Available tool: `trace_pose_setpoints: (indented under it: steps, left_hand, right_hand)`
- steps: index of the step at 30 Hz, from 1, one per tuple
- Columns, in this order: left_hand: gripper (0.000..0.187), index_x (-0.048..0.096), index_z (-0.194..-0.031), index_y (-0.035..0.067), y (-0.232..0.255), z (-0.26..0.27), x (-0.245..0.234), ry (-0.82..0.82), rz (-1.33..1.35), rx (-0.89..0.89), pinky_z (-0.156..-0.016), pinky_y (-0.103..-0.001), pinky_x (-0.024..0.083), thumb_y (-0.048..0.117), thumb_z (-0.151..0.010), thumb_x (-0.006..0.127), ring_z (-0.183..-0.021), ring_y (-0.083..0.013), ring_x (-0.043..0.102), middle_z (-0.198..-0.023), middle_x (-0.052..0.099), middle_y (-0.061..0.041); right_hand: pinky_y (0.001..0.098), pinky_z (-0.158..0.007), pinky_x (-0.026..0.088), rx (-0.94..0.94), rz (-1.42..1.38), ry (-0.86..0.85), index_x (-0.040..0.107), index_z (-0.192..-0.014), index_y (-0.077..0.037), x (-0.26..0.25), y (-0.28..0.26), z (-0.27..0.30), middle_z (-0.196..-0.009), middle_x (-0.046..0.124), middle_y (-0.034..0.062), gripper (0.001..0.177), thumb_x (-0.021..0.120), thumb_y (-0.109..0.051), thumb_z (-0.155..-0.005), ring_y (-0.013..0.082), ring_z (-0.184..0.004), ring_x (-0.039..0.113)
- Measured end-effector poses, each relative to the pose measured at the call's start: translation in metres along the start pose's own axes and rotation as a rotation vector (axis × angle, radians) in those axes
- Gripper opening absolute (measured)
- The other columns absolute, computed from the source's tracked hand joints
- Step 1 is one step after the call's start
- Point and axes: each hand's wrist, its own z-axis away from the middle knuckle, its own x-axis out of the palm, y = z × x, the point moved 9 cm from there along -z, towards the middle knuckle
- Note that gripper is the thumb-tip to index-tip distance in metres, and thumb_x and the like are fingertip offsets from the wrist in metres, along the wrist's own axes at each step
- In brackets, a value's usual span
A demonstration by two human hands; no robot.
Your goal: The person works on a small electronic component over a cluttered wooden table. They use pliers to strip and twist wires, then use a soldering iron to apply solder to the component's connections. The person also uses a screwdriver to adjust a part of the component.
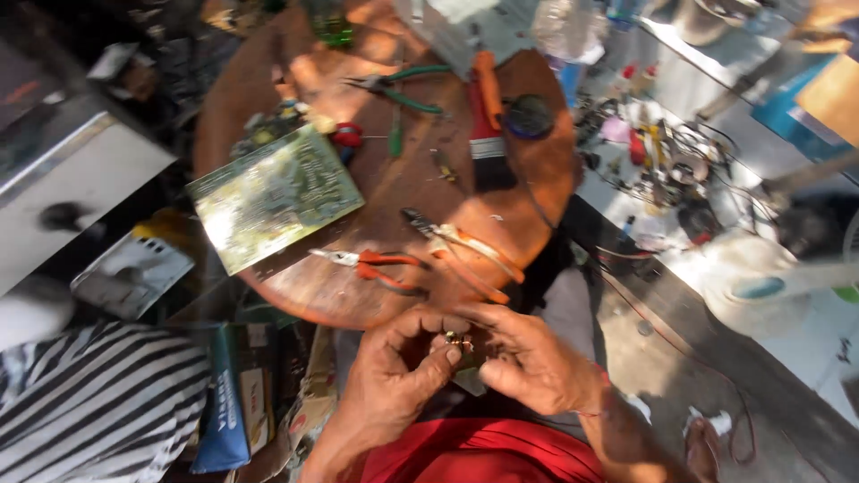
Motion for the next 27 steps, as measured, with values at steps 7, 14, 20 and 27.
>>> trace_pose_setpoints:
  steps: [7, 14, 20, 27]
  left_hand:
    - [0.006, 0.065, -0.100, 0.010, 0.013, 0.004, -0.003, -0.101, -0.041, -0.053, -0.065, -0.026, 0.043, 0.008, -0.094, 0.066, -0.073, -0.0105, 0.052, -0.082, 0.057, 0.001]
    - [0.016, 0.069, -0.109, 0.009, 0.014, 0.009, -0.021, 0.205, -0.281, 0.076, -0.079, -0.026, 0.054, 0.017, -0.096, 0.067, -0.090, -0.0126, 0.068, -0.100, 0.071, -0.002]
    - [0.007, 0.068, -0.099, 0.013, 0.029, 0.004, -0.008, 0.010, -0.409, 0.083, -0.068, -0.029, 0.047, 0.015, -0.095, 0.062, -0.077, -0.0151, 0.061, -0.087, 0.066, 0.000]
    - [0.017, 0.068, -0.109, 0.004, -0.002, 0.008, -0.024, 0.187, 0.095, -0.052, -0.065, -0.025, 0.052, 0.013, -0.095, 0.071, -0.073, -0.0095, 0.059, -0.082, 0.063, 0.000]
  right_hand:
    - [0.0337, -0.062, 0.049, -0.143, 0.724, 0.085, 0.066, -0.093, -0.007, -0.011, -0.053, -0.025, -0.081, 0.067, 0.0042, 0.019, 0.056, -0.021, -0.102, 0.0207, -0.067, 0.063]
    - [0.0347, -0.061, 0.052, 0.106, 0.881, 0.309, 0.070, -0.092, -0.011, -0.015, 0.002, -0.003, -0.076, 0.073, 0.0025, 0.020, 0.065, -0.030, -0.096, 0.0210, -0.063, 0.068]
    - [0.0327, -0.062, 0.049, -0.175, 0.936, 0.464, 0.065, -0.092, -0.008, -0.012, -0.071, -0.012, -0.081, 0.072, 0.0031, 0.012, 0.058, -0.014, -0.100, 0.0180, -0.064, 0.065]
    - [0.0386, -0.063, 0.059, 0.114, 0.981, 0.189, 0.075, -0.099, -0.010, -0.021, 0.001, -0.003, -0.087, 0.081, 0.0050, 0.022, 0.068, -0.031, -0.095, 0.0253, -0.073, 0.078]
